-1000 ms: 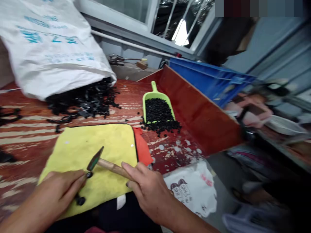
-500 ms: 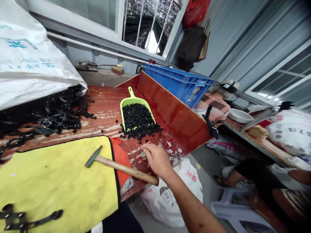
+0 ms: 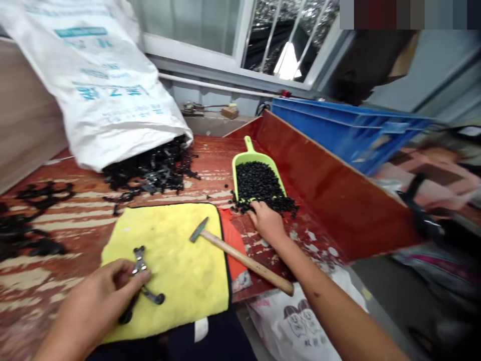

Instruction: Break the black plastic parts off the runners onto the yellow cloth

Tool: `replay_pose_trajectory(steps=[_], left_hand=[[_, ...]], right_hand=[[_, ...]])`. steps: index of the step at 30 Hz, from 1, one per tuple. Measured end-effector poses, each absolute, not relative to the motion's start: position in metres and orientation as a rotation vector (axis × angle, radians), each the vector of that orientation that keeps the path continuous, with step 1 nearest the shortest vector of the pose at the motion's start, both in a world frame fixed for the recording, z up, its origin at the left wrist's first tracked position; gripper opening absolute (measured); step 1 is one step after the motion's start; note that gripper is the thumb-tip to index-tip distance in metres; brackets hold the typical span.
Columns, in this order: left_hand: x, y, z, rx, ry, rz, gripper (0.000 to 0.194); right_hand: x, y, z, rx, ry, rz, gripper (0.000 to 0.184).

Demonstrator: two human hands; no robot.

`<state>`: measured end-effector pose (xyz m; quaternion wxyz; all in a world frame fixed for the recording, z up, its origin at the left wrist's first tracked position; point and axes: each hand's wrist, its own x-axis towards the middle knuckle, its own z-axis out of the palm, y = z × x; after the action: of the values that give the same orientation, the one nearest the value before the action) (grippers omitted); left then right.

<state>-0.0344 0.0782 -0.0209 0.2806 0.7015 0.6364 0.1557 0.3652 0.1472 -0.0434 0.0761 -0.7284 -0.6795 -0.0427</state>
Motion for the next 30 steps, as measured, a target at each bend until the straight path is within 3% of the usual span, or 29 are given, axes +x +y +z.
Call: replay_pose_trajectory(steps=[5, 10, 14, 18, 22, 25, 27, 30], left_hand=[[-0.023, 0.073, -0.014, 1.332, 1.539, 0.835, 0.037], [-0.019, 0.062, -0.005, 1.038, 1.453, 0.866, 0.053], [-0.024, 0.058, -0.007, 0.838, 1.434, 0.88, 0.05], [-0.026, 0.056, -0.008, 0.714, 1.465, 0.921, 0.061], [-0.033, 0.046, -0.002, 0.624, 1.39, 0.948, 0.047], [-0.038, 0.037, 0.002, 0.499, 1.337, 0.987, 0.047], [-0.038, 0.033, 0.001, 0.477, 1.315, 0.985, 0.045], [-0.029, 0.031, -0.008, 0.615, 1.27, 0.944, 0.037]], right_hand=[[0.384, 0.156, -0.051, -2.035, -2.042, -0.117, 0.031], [0.38, 0.16, -0.029, -1.913, -1.964, -0.14, 0.028], [0.317, 0.143, -0.003, -1.695, -2.148, -0.03, 0.018], [0.226, 0.122, 0.003, -1.45, -2.451, 0.085, 0.012], [0.186, 0.12, 0.001, -1.283, -2.618, 0.083, 0.008], [0.195, 0.118, 0.007, -1.229, -2.562, 0.098, 0.024], [0.202, 0.109, 0.013, -1.22, -2.391, 0.214, 0.029], [0.198, 0.082, 0.016, -1.134, -2.113, 0.581, 0.02]])
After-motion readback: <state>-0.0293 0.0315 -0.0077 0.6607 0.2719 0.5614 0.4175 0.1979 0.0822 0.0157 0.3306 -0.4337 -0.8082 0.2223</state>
